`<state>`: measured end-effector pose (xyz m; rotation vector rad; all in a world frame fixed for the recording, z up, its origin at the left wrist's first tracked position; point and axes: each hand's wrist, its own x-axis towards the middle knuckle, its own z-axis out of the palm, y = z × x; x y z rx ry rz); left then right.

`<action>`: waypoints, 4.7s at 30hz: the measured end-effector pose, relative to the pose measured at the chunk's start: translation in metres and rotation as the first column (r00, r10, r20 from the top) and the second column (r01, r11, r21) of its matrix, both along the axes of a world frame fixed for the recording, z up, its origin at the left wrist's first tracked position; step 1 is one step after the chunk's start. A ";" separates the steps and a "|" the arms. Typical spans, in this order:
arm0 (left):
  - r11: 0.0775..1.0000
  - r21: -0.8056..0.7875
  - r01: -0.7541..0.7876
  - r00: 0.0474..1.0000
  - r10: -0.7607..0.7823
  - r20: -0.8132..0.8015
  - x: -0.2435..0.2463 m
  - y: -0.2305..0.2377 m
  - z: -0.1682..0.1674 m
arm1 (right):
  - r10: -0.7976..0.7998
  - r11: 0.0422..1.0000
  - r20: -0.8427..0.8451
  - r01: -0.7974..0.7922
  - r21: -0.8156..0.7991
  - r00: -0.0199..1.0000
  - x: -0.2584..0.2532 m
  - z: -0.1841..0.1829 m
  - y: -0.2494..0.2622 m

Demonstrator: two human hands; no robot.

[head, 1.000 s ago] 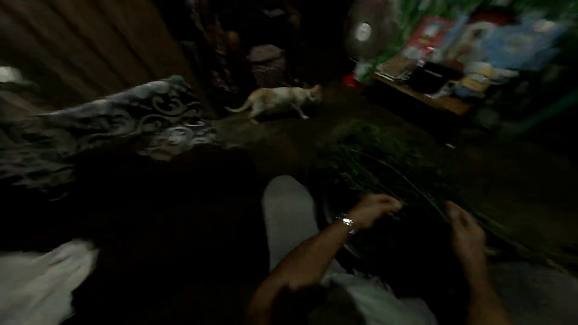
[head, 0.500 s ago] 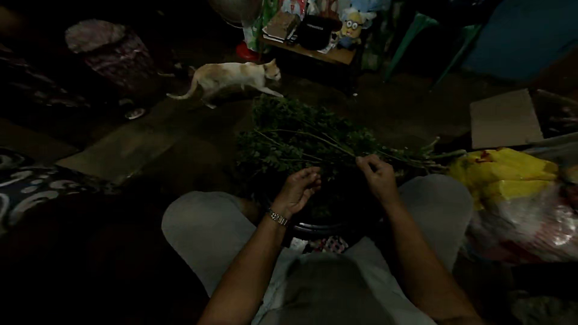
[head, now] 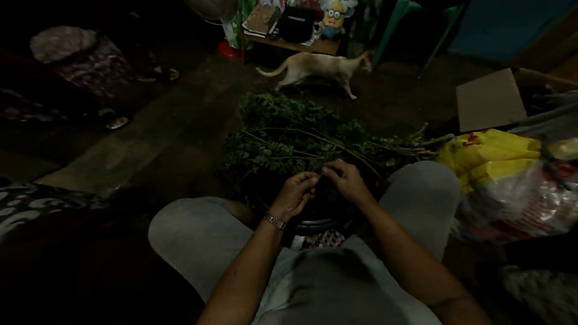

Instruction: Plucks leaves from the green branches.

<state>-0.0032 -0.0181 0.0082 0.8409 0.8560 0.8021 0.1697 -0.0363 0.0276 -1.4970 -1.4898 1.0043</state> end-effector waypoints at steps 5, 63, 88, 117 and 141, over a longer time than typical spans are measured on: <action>0.995 0.020 0.096 0.994 -0.094 -0.058 0.000 -0.001 0.001 | -0.029 1.000 -0.005 0.029 0.011 1.000 0.000 -0.003 0.001; 0.983 -0.043 -0.179 0.983 0.176 -0.057 0.009 -0.005 -0.003 | -0.009 0.996 0.039 0.012 -0.086 0.999 0.006 0.003 0.004; 0.960 -0.193 -0.202 0.979 0.204 -0.008 0.010 -0.002 -0.002 | -0.032 0.971 0.064 0.046 -0.236 0.997 0.002 0.006 0.005; 0.953 -0.223 -0.203 0.976 0.215 0.027 0.007 0.000 -0.001 | -0.004 0.986 0.068 0.015 -0.164 0.998 0.004 0.004 0.005; 0.945 -0.236 -0.227 0.965 0.251 0.078 -0.002 0.005 0.000 | -0.102 0.972 0.022 0.105 -0.210 0.995 0.007 0.003 0.008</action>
